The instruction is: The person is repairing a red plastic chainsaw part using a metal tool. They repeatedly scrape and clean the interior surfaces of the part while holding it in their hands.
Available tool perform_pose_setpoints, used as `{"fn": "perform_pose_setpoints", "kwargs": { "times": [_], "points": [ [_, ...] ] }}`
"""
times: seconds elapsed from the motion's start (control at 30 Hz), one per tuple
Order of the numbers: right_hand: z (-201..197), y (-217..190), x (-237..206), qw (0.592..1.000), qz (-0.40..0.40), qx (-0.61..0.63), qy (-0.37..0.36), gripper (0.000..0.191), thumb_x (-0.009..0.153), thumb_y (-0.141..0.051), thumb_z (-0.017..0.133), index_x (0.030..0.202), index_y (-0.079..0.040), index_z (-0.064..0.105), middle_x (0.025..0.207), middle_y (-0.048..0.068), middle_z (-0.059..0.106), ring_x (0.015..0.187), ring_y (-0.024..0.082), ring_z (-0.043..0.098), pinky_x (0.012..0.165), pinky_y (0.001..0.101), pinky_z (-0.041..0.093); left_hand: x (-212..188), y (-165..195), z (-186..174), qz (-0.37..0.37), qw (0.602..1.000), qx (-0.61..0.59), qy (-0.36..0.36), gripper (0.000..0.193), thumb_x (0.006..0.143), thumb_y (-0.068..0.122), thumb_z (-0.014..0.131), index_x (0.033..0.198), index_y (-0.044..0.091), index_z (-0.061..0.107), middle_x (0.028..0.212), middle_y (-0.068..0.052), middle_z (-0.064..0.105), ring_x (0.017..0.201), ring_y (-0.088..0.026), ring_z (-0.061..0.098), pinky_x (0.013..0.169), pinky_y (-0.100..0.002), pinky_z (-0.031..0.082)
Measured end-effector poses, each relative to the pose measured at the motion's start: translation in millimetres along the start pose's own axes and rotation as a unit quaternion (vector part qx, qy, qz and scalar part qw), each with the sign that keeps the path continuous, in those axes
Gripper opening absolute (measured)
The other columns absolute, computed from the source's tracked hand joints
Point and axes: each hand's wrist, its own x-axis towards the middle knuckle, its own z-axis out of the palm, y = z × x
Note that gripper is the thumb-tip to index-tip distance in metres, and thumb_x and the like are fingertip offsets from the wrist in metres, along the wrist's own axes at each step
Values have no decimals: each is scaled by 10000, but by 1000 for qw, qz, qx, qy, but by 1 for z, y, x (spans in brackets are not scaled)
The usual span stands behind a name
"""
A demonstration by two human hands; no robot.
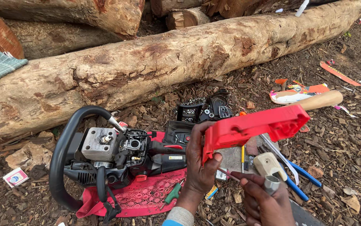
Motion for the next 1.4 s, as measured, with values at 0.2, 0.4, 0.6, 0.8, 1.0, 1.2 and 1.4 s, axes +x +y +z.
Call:
{"fn": "perform_pose_setpoints", "kwargs": {
  "times": [0.2, 0.4, 0.6, 0.8, 1.0, 1.2, 1.4],
  "points": [
    [1, -6, -9, 999, -30, 29, 13, 337, 924, -133, 601, 1176, 56, 721, 431, -23, 250, 299, 95, 183, 288, 310, 155, 5, -11, -1, -24, 992, -108, 61, 867, 834, 550, 675, 1473, 70, 340, 1366, -68, 546, 1264, -182, 568, 1078, -356, 482],
    [12, 2, -7, 999, -43, -5, 23, 326, 957, -148, 601, 1178, 63, 716, 442, -2, 251, 314, 95, 180, 290, 303, 161, 2, -1, 0, 8, 996, -89, 13, 805, 902, 587, 651, 1423, -3, 483, 1282, -99, 613, 1221, -198, 606, 1086, -352, 495],
    [4, -10, -8, 998, -24, 27, 42, 341, 949, -124, 591, 1200, 74, 707, 468, -29, 228, 325, 85, 181, 289, 301, 153, 5, 10, 3, 9, 999, 18, -31, 787, 881, 669, 596, 1339, 31, 542, 1206, -89, 604, 1001, -197, 661, 893, -361, 549],
    [15, -4, -16, 998, -54, 29, 26, 357, 940, -122, 605, 1210, 87, 708, 443, 5, 249, 314, 91, 195, 287, 286, 146, 7, 6, -1, 26, 998, -49, 33, 840, 902, 709, 620, 1375, 26, 497, 1228, -111, 592, 1164, -223, 594, 1035, -383, 490],
    [0, 5, -2, 999, 25, 17, 23, 344, 919, -148, 621, 1183, 54, 710, 438, -17, 222, 300, 102, 169, 297, 304, 117, 4, -1, -5, 17, 999, 18, 28, 829, 890, 718, 582, 1362, 39, 524, 1155, -71, 622, 1088, -185, 621, 981, -357, 511],
    [-16, 32, 12, 995, 3, -13, -96, 318, 880, -39, 647, 1151, 112, 716, 427, 12, 349, 305, 111, 260, 310, 308, 184, 7, -12, -8, 15, 994, -94, 47, 855, 877, 615, 689, 1445, 38, 414, 1301, -86, 583, 1233, -206, 582, 1085, -386, 466],
    [-19, 14, 2, 989, -8, -142, 28, 283, 865, -88, 720, 1099, 57, 787, 444, 31, 384, 346, 140, 267, 358, 335, 190, -13, -79, -20, -47, 986, -133, 83, 733, 926, 304, 656, 1530, 132, 277, 1507, -49, 468, 1392, -191, 495, 1209, -427, 331]
  ]
}}
